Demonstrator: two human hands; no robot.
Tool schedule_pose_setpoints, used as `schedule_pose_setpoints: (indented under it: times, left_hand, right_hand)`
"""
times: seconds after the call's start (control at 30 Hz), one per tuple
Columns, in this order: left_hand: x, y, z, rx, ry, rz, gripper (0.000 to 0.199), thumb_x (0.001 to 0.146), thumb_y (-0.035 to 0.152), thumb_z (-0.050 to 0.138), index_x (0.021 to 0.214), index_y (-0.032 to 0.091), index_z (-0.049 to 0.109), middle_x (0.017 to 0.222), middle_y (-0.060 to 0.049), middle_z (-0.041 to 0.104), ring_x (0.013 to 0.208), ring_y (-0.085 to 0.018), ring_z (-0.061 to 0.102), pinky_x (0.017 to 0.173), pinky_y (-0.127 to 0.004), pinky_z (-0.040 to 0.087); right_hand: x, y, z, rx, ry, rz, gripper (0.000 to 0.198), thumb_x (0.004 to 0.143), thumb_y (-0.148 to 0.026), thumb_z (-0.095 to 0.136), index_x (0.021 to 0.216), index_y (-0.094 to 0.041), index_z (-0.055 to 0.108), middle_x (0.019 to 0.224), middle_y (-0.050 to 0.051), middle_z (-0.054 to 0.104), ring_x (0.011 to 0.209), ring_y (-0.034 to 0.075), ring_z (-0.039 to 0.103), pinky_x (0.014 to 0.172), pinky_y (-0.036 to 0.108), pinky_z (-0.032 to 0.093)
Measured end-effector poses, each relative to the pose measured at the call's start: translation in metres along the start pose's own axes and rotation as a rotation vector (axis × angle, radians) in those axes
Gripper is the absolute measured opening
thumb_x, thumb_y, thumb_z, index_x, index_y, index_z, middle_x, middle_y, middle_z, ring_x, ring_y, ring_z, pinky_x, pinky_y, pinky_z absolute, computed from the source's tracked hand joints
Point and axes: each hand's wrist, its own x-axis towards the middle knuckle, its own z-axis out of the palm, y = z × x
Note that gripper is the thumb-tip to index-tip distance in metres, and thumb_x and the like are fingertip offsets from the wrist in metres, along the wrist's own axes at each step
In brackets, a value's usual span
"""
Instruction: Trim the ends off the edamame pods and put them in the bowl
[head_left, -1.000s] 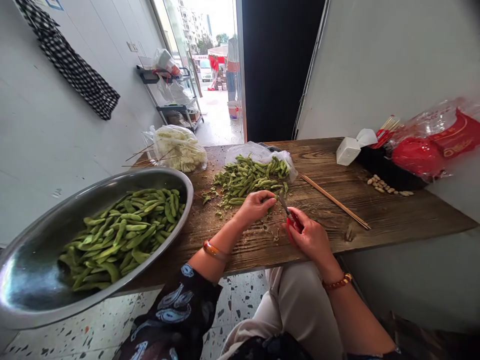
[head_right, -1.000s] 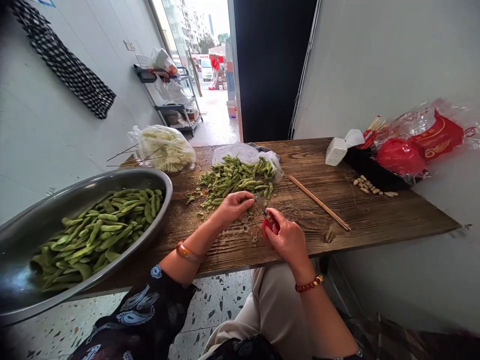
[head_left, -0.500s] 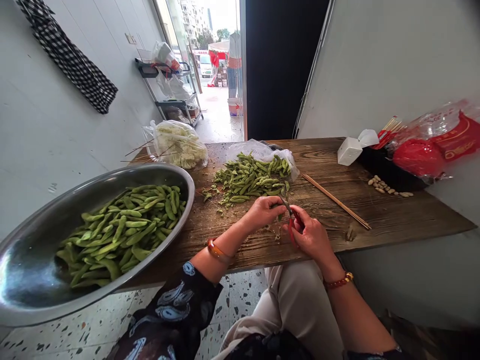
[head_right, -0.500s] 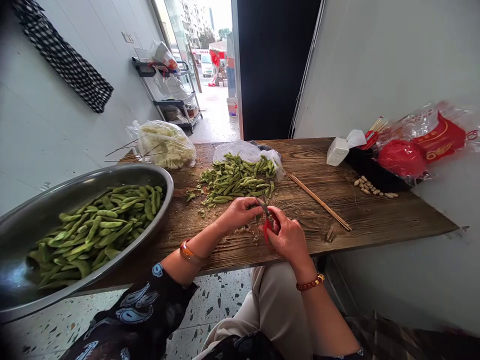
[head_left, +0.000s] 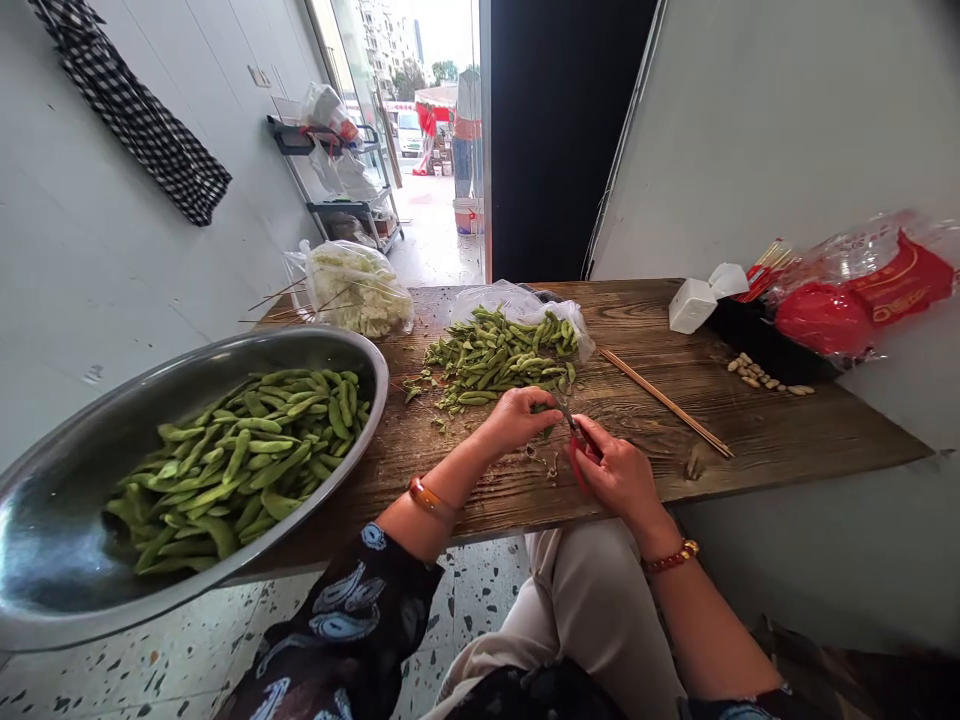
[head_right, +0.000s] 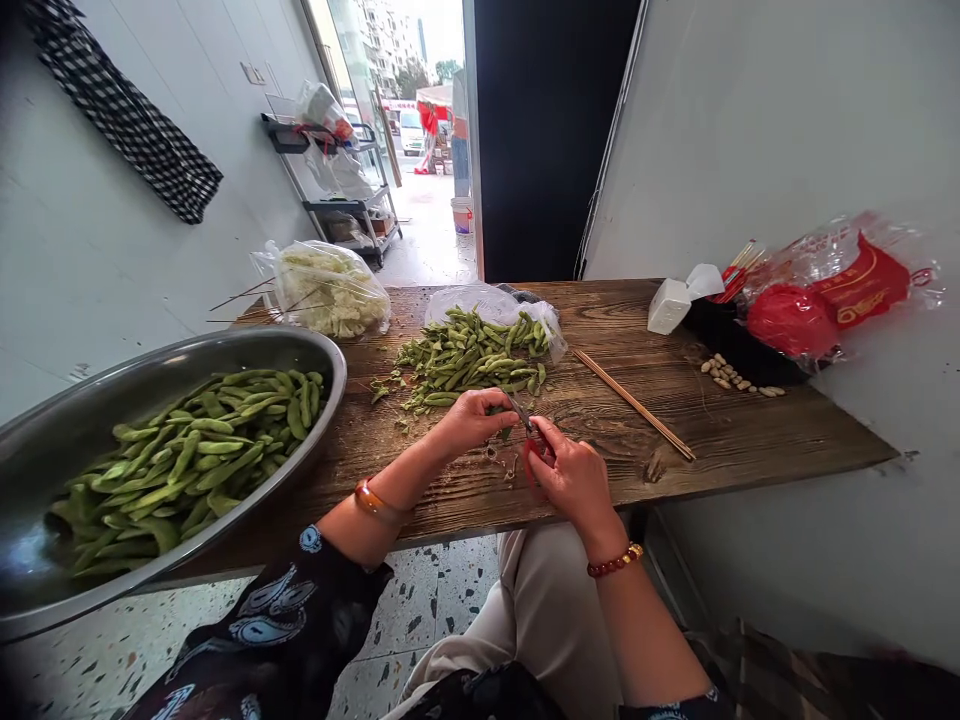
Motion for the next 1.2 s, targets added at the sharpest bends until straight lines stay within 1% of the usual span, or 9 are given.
schedule_pose_setpoints:
  times: [0.07, 0.13, 0.23, 0.33, 0.4, 0.5, 0.7, 0.93, 1.2]
  left_hand:
    - [0.001, 0.001, -0.002, -0.022, 0.026, -0.003, 0.014, 0.069, 0.028, 0.068, 0.066, 0.015, 0.068, 0.068, -0.002, 0.063, 0.069, -0.014, 0.052, 0.065, -0.024, 0.041]
    - [0.001, 0.003, -0.005, -0.060, 0.059, -0.035, 0.013, 0.068, 0.028, 0.069, 0.068, 0.014, 0.068, 0.066, -0.001, 0.061, 0.066, -0.012, 0.051, 0.062, -0.023, 0.040]
    - [0.001, 0.007, -0.009, -0.200, 0.076, -0.135, 0.021, 0.070, 0.035, 0.070, 0.073, 0.014, 0.066, 0.054, 0.003, 0.051, 0.051, -0.008, 0.041, 0.049, -0.021, 0.030]
    - [0.000, 0.009, -0.012, -0.438, 0.071, -0.210, 0.031, 0.070, 0.042, 0.071, 0.077, 0.013, 0.061, 0.051, 0.006, 0.044, 0.042, -0.004, 0.032, 0.042, -0.020, 0.020]
    - [0.000, 0.008, -0.013, -0.562, 0.085, -0.230, 0.035, 0.068, 0.042, 0.073, 0.079, 0.013, 0.058, 0.055, 0.006, 0.048, 0.041, -0.002, 0.032, 0.040, -0.019, 0.020]
    - [0.001, 0.007, -0.013, -0.641, 0.104, -0.254, 0.038, 0.065, 0.041, 0.076, 0.081, 0.013, 0.057, 0.060, 0.003, 0.056, 0.041, -0.001, 0.035, 0.039, -0.017, 0.019]
    - [0.000, 0.005, -0.007, -0.668, 0.017, -0.274, 0.038, 0.066, 0.039, 0.076, 0.084, 0.012, 0.057, 0.066, 0.000, 0.061, 0.041, -0.001, 0.037, 0.039, -0.016, 0.021]
    - [-0.004, 0.003, 0.001, -0.567, -0.072, -0.241, 0.035, 0.070, 0.041, 0.073, 0.080, 0.011, 0.058, 0.063, 0.002, 0.059, 0.041, 0.000, 0.037, 0.040, -0.017, 0.024]
    - [-0.003, 0.004, -0.001, -0.570, 0.003, -0.260, 0.034, 0.068, 0.040, 0.074, 0.077, 0.012, 0.057, 0.057, 0.005, 0.051, 0.041, -0.001, 0.036, 0.038, -0.016, 0.024]
  right_hand:
    - [0.000, 0.000, 0.000, 0.016, -0.007, 0.000, 0.045, 0.090, -0.043, 0.047, 0.132, -0.027, 0.053, 0.098, 0.003, 0.074, 0.076, 0.019, 0.068, 0.062, 0.026, 0.046]
    - [0.000, 0.000, 0.000, 0.030, -0.014, 0.005, 0.045, 0.090, -0.044, 0.047, 0.132, -0.027, 0.053, 0.102, 0.004, 0.074, 0.080, 0.020, 0.069, 0.063, 0.026, 0.047]
    - [0.000, 0.002, 0.000, 0.072, -0.008, 0.034, 0.045, 0.089, -0.045, 0.048, 0.130, -0.026, 0.054, 0.096, 0.004, 0.074, 0.079, 0.020, 0.069, 0.064, 0.027, 0.048]
    - [0.000, 0.004, 0.002, 0.143, 0.037, 0.078, 0.046, 0.089, -0.048, 0.048, 0.128, -0.024, 0.054, 0.090, 0.004, 0.073, 0.076, 0.020, 0.068, 0.066, 0.027, 0.048]
    - [0.001, 0.003, 0.002, 0.167, 0.061, 0.090, 0.049, 0.088, -0.050, 0.049, 0.128, -0.022, 0.054, 0.085, 0.004, 0.072, 0.073, 0.019, 0.066, 0.066, 0.028, 0.048]
    - [0.002, 0.001, 0.000, 0.168, 0.057, 0.086, 0.051, 0.087, -0.052, 0.050, 0.127, -0.022, 0.054, 0.076, 0.001, 0.069, 0.067, 0.018, 0.064, 0.065, 0.028, 0.046]
    - [0.003, -0.003, -0.002, 0.150, 0.058, 0.059, 0.050, 0.086, -0.053, 0.049, 0.126, -0.022, 0.055, 0.073, 0.000, 0.065, 0.063, 0.016, 0.060, 0.063, 0.027, 0.044]
    - [0.001, 0.000, -0.001, 0.177, 0.059, 0.074, 0.052, 0.087, -0.054, 0.047, 0.126, -0.020, 0.054, 0.071, 0.000, 0.065, 0.061, 0.016, 0.059, 0.061, 0.026, 0.043]
    - [0.000, 0.002, 0.001, 0.143, 0.023, 0.085, 0.052, 0.089, -0.054, 0.046, 0.128, -0.021, 0.054, 0.078, 0.003, 0.071, 0.070, 0.019, 0.065, 0.062, 0.026, 0.044]
